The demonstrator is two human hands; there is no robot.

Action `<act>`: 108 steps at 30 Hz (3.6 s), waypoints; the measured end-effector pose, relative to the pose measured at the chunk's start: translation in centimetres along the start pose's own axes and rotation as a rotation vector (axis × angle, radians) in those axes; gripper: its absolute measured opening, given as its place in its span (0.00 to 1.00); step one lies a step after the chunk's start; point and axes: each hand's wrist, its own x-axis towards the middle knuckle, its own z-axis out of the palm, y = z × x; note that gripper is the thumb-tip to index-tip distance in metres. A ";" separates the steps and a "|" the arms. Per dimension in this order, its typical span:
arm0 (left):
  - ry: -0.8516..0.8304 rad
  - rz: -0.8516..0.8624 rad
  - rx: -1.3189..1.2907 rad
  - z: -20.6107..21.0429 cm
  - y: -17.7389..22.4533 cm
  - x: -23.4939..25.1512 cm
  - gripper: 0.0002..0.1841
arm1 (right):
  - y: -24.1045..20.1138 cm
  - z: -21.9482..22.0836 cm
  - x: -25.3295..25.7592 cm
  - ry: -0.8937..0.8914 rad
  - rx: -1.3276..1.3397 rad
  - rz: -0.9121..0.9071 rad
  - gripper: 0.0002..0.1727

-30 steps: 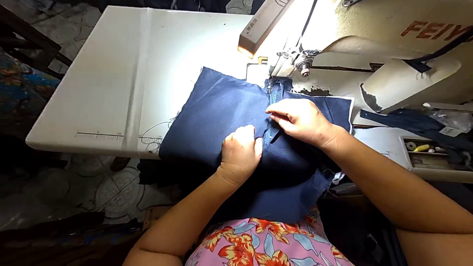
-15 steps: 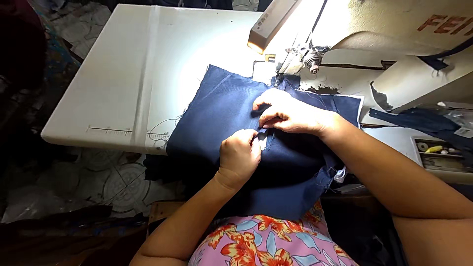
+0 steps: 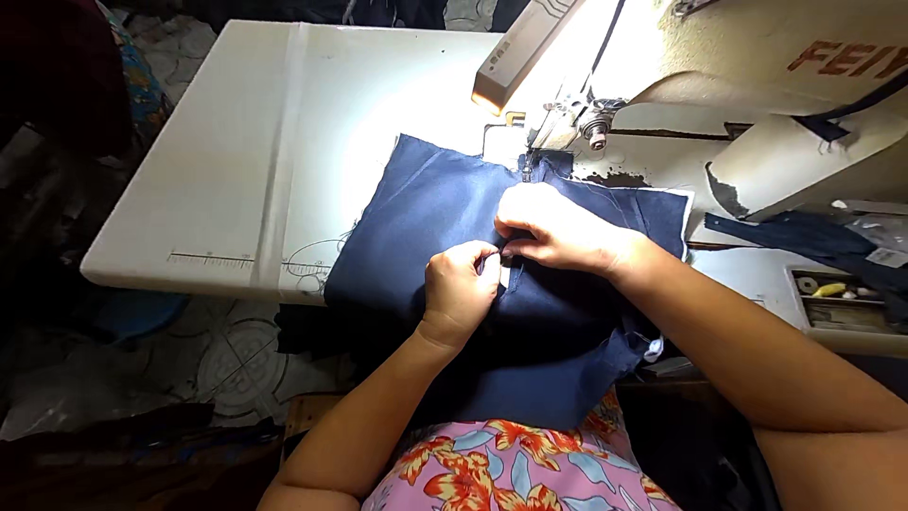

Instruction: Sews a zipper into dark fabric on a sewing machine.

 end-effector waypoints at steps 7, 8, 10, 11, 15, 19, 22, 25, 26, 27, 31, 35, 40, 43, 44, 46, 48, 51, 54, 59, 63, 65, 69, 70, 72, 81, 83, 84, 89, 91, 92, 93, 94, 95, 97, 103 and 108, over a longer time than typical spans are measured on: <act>0.121 0.347 0.291 0.6 0.0 0.1 0.07 | -3.2 0.2 -6.4 0.076 -0.265 0.156 0.15; 0.118 0.393 0.329 0.9 0.1 0.0 0.07 | -3.5 0.7 -7.3 0.108 -0.249 0.203 0.14; 0.105 0.460 0.384 1.5 0.3 -0.2 0.06 | -3.7 2.2 -8.4 0.186 -0.201 0.257 0.15; 0.096 0.486 0.402 1.8 0.5 -0.3 0.05 | -3.7 2.9 -8.6 0.226 -0.181 0.263 0.15; 0.014 0.542 0.428 1.9 0.8 -0.2 0.05 | -3.0 3.3 -8.8 0.276 -0.130 0.226 0.15; -0.001 0.539 0.501 -0.5 1.2 1.3 0.06 | -2.2 3.1 -9.0 0.260 -0.125 0.186 0.16; -0.011 0.586 0.502 -1.1 1.2 1.9 0.06 | -2.0 3.0 -9.0 0.259 -0.122 0.161 0.15; -0.077 0.638 0.452 0.3 1.0 1.1 0.07 | -2.0 3.0 -9.0 0.256 -0.119 0.162 0.15; -0.097 0.638 0.433 0.9 0.8 0.8 0.07 | -2.0 3.0 -9.0 0.253 -0.121 0.166 0.15; -0.111 0.633 0.414 1.4 0.7 0.7 0.06 | -2.0 3.0 -9.0 0.252 -0.123 0.171 0.16; -0.134 0.612 0.381 2.1 0.4 0.6 0.05 | -2.0 2.9 -8.9 0.240 -0.128 0.178 0.16; -0.155 0.609 0.391 2.3 0.1 0.6 0.05 | -2.1 2.6 -8.5 0.169 -0.180 0.187 0.19; -0.351 0.584 0.296 0.8 -0.2 1.9 0.12 | -2.0 2.7 -8.3 0.160 -0.157 0.199 0.19; -0.509 0.544 0.190 -0.3 -0.6 4.4 0.17 | -2.0 2.8 -8.4 0.159 -0.146 0.208 0.20; -0.500 0.580 0.185 -0.2 -1.2 5.3 0.16 | -2.0 2.9 -8.4 0.159 -0.147 0.208 0.20; -0.493 0.676 0.180 0.4 -2.6 6.6 0.12 | -1.9 2.9 -8.4 0.162 -0.144 0.200 0.20; -0.481 0.740 0.170 0.8 -3.3 7.0 0.11 | -1.9 3.0 -8.4 0.162 -0.149 0.198 0.20; -0.498 0.751 0.160 0.8 -3.0 6.4 0.13 | -2.0 2.8 -8.3 0.167 -0.152 0.182 0.19; -0.519 0.709 0.181 0.3 -2.6 5.5 0.15 | -1.9 1.9 -7.8 0.161 -0.094 0.178 0.18; -0.274 0.503 0.260 0.6 -0.8 1.3 0.24 | -1.8 0.4 -6.4 0.199 -0.072 0.237 0.18; -0.258 0.347 0.282 0.9 0.4 -0.3 0.17 | -1.3 0.5 -4.8 0.214 -0.137 0.255 0.16; -0.287 0.255 0.201 0.5 0.8 0.0 0.12 | -1.1 0.5 -4.2 0.204 -0.164 0.234 0.15; -0.322 0.088 0.034 -0.5 0.7 0.5 0.10 | -0.8 0.5 -3.4 0.187 -0.198 0.178 0.14; -0.307 0.068 0.021 -0.7 0.6 0.5 0.09 | -0.7 0.5 -3.3 0.177 -0.192 0.171 0.13; -0.262 0.048 0.018 -0.7 0.4 0.5 0.10 | -0.6 0.5 -3.2 0.166 -0.173 0.144 0.13; -0.179 0.037 0.006 -0.8 0.4 0.3 0.08 | -0.6 0.5 -2.1 0.134 -0.024 0.026 0.12; -0.181 0.029 0.000 -0.9 0.3 0.4 0.08 | -0.5 0.4 -2.0 0.116 -0.009 0.008 0.12; -0.187 0.021 -0.005 -1.0 0.4 0.4 0.08 | -0.5 0.4 -1.9 0.107 0.001 0.003 0.12; -0.204 0.020 -0.014 -1.3 0.3 0.5 0.07 | -0.3 0.2 -1.7 0.057 0.035 -0.017 0.10; -0.203 0.012 -0.015 -1.4 0.3 0.6 0.07 | -0.3 0.2 -1.7 0.047 0.041 -0.022 0.09; -0.199 0.001 -0.021 -1.3 0.3 0.6 0.06 | -0.2 0.3 -1.7 0.047 0.040 -0.028 0.09; -0.190 -0.014 -0.030 -1.3 0.2 0.7 0.06 | -0.3 0.3 -1.6 0.052 0.037 -0.034 0.09; -0.179 -0.035 -0.045 -1.2 0.2 0.7 0.05 | -0.3 0.4 -1.6 0.059 0.032 -0.038 0.09; -0.167 -0.055 -0.059 -1.0 0.2 0.8 0.04 | -0.4 0.5 -1.5 0.071 0.023 -0.040 0.10; -0.134 -0.064 -0.053 -0.5 0.2 0.9 0.04 | -0.6 0.8 -1.6 0.102 -0.007 -0.023 0.09; 0.037 0.297 0.248 0.8 0.6 0.4 0.04 | -3.5 1.5 -4.7 0.179 -0.284 0.302 0.10; 0.006 0.488 0.375 2.3 0.8 0.0 0.06 | -2.6 3.4 -7.6 0.364 -0.130 0.281 0.13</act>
